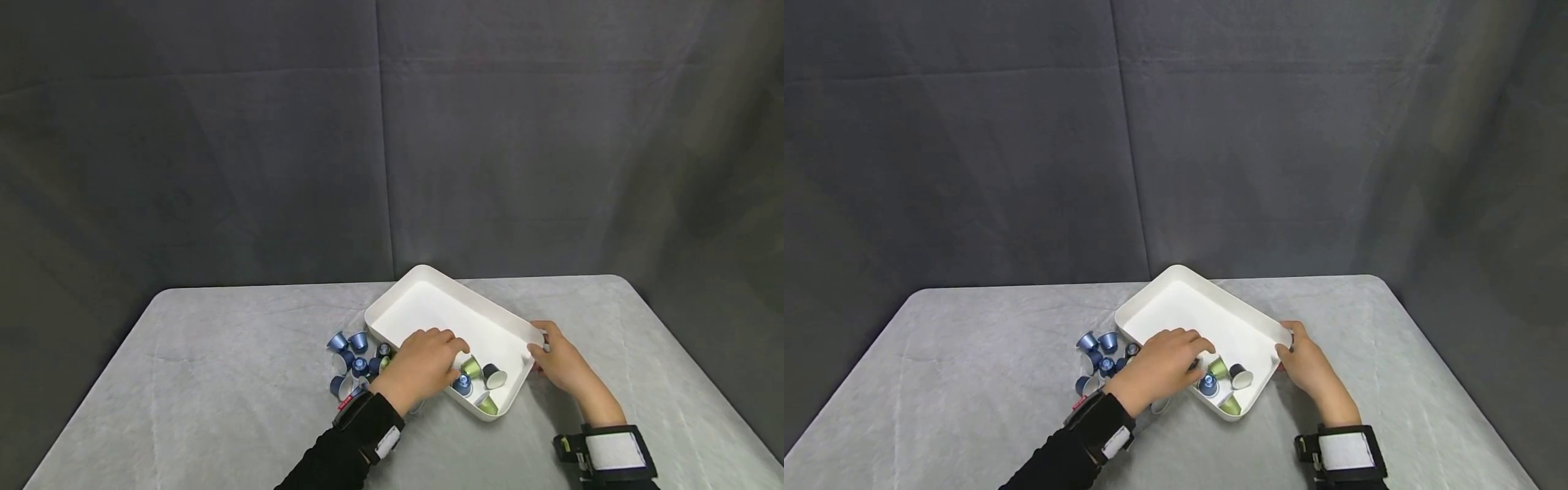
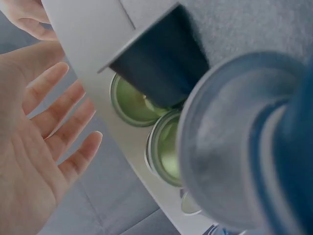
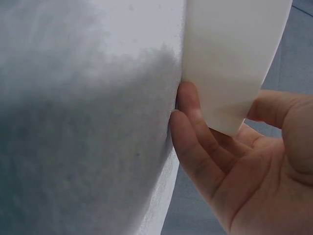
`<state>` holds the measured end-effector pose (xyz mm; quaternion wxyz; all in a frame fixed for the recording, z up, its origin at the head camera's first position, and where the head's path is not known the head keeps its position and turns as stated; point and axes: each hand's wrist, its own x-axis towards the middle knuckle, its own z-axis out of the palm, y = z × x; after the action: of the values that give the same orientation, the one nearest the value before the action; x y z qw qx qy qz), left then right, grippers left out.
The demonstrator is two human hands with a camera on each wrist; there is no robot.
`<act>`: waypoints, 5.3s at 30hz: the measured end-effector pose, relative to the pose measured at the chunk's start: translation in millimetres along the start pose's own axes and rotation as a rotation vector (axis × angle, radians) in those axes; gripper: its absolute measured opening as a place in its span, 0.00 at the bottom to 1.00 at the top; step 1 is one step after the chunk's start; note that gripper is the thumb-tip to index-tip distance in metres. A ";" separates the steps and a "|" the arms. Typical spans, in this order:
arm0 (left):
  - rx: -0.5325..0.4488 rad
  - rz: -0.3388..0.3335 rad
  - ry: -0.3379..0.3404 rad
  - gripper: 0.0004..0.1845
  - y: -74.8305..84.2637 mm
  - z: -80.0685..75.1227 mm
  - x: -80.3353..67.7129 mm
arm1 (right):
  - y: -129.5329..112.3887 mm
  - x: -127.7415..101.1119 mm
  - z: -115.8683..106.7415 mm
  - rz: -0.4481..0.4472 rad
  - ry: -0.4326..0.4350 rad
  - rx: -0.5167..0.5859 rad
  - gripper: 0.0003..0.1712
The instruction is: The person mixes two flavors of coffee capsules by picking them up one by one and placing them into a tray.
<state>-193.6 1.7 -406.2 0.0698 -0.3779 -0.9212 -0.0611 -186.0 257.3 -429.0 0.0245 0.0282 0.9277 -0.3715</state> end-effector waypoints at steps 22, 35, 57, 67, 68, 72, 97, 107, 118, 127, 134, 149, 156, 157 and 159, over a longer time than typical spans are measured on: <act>-0.017 -0.071 0.048 0.16 0.3 -22.1 -22.2 | 1.7 -2.2 -0.2 0.005 0.001 -0.021 0.28; 0.111 -0.075 0.130 0.18 -1.7 -32.9 -51.4 | 4.5 -2.8 -1.3 0.006 0.002 -0.017 0.29; 0.051 0.186 0.031 0.17 -10.0 -26.9 -125.2 | -0.7 -7.1 -2.2 0.008 0.005 -0.021 0.29; 0.112 0.236 0.095 0.15 -13.9 -15.7 -140.3 | -0.9 -6.9 -0.8 0.014 0.010 -0.014 0.29; 0.112 0.242 0.122 0.15 -14.9 -14.0 -141.1 | -1.0 -6.9 -0.8 0.016 0.011 -0.012 0.29; 0.095 0.238 0.189 0.09 -19.3 -8.0 -144.5 | -1.4 -7.2 -1.1 0.018 0.011 -0.007 0.29; 0.152 0.276 0.213 0.10 -26.4 5.0 -148.8 | -1.0 -8.1 -1.7 0.007 0.009 -0.003 0.28; 0.072 0.280 0.217 0.11 -21.2 -2.6 -140.6 | -0.6 -7.6 -1.5 0.004 0.007 -0.003 0.28; 0.095 0.302 0.243 0.11 -5.3 -13.9 -116.1 | -0.9 -7.4 -0.9 -0.009 0.010 -0.003 0.28; 0.222 0.291 0.247 0.08 5.2 -20.6 -83.5 | -1.6 -7.1 0.3 -0.011 0.014 -0.015 0.27; 0.178 0.301 0.171 0.14 0.8 -22.1 -60.0 | -1.0 -6.8 -0.5 0.003 0.013 -0.039 0.28; 0.080 0.226 0.090 0.15 -12.0 -15.6 -20.5 | 5.0 -8.8 -6.7 0.005 0.011 -0.059 0.29; 0.057 0.181 0.067 0.15 -8.8 -10.1 -8.0 | 5.5 -9.1 -7.0 0.003 0.011 -0.059 0.29; 0.056 0.177 0.063 0.15 -8.4 -9.2 -6.3 | 5.4 -9.3 -7.1 0.004 0.012 -0.059 0.29; 0.058 0.170 0.059 0.15 -7.7 -7.3 -2.9 | 5.5 -9.8 -7.5 0.006 0.013 -0.058 0.29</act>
<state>-196.3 -7.0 -400.0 0.1127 -0.4507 -0.8846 -0.0394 -176.1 266.2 -426.7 0.0204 0.0326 0.9381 -0.3441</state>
